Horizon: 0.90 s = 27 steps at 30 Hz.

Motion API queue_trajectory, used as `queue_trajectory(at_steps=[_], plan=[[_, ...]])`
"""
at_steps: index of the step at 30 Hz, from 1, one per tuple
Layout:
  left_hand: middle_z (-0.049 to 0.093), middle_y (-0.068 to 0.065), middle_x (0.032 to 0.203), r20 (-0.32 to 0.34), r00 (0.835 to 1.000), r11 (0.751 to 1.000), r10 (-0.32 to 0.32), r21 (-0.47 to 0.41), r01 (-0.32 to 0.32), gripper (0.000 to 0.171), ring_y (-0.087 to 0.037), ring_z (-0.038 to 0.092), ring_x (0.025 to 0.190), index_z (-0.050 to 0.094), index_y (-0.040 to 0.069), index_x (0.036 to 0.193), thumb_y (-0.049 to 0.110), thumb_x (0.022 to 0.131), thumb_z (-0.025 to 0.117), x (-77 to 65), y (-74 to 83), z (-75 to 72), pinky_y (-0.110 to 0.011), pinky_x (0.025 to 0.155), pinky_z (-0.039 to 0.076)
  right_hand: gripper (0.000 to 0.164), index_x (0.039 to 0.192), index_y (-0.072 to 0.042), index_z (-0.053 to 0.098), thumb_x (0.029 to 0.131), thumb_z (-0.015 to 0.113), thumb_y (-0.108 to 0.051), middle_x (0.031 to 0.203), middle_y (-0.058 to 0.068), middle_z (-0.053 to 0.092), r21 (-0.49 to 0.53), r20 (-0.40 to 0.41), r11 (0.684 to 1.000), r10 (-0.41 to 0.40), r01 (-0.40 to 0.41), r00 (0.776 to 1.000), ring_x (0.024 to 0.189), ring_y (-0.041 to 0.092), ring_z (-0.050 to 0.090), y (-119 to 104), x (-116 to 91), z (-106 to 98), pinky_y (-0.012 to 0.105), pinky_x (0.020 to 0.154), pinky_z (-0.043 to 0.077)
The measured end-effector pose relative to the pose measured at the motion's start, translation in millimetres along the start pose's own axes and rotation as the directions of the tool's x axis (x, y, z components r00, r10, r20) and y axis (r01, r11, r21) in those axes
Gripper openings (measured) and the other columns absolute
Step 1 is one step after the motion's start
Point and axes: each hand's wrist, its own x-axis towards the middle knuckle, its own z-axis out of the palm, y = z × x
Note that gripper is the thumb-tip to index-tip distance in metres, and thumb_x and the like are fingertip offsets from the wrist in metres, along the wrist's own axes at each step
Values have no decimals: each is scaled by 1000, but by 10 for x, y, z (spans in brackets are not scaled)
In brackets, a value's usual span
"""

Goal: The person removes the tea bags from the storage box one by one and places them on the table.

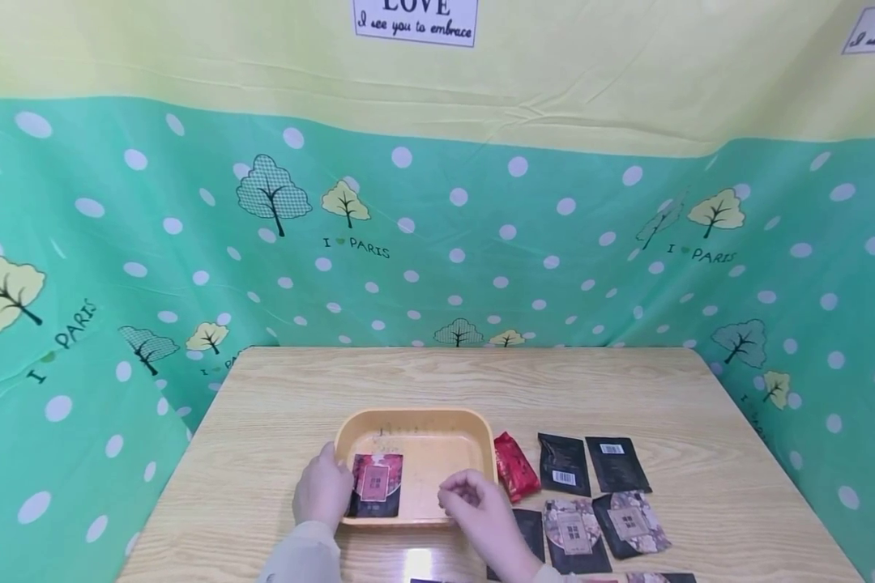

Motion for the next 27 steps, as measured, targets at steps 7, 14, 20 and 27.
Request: queue_trajectory(at_steps=[7, 14, 20, 27], plan=[[55, -29, 118, -9, 1000, 1000, 3, 3, -3, 46, -46, 55, 103, 40, -2, 135, 13, 91, 45, 10, -15, -9, -57, 80, 46, 32, 107, 11, 56, 84, 62, -11, 95, 19, 65, 152, 20, 988, 35, -38, 999, 81, 26, 64, -18, 246, 191, 29, 72, 55], [54, -29, 120, -1, 1000, 1000, -1, 2, 1, 48, -47, 54, 104, 38, -2, 136, 13, 91, 45, 29, -23, -1, -57, 80, 46, 41, 115, 14, 50, 85, 59, -12, 103, 23, 63, 203, 65, 968, 141, -151, 988, 89, 30, 65, 59, 462, 383, 39, 81, 54], [52, -30, 122, 4, 1000, 1000, -13, -3, 13, 48, -47, 53, 106, 37, -2, 137, 13, 91, 44, 24, -10, -6, -58, 82, 45, 40, 115, 13, 49, 84, 59, -11, 99, 17, 61, 201, 65, 947, 242, -250, 968, 86, 27, 63, 103, 573, 486, 39, 81, 54], [53, -29, 120, -1, 1000, 1000, -11, -9, 11, 48, -47, 54, 105, 38, -1, 136, 13, 91, 45, 2, 13, -6, -57, 81, 46, 35, 109, 10, 51, 84, 56, -13, 102, 21, 59, 229, 127, 910, 323, -345, 938, 83, 26, 62, 169, 635, 522, 41, 80, 54]])
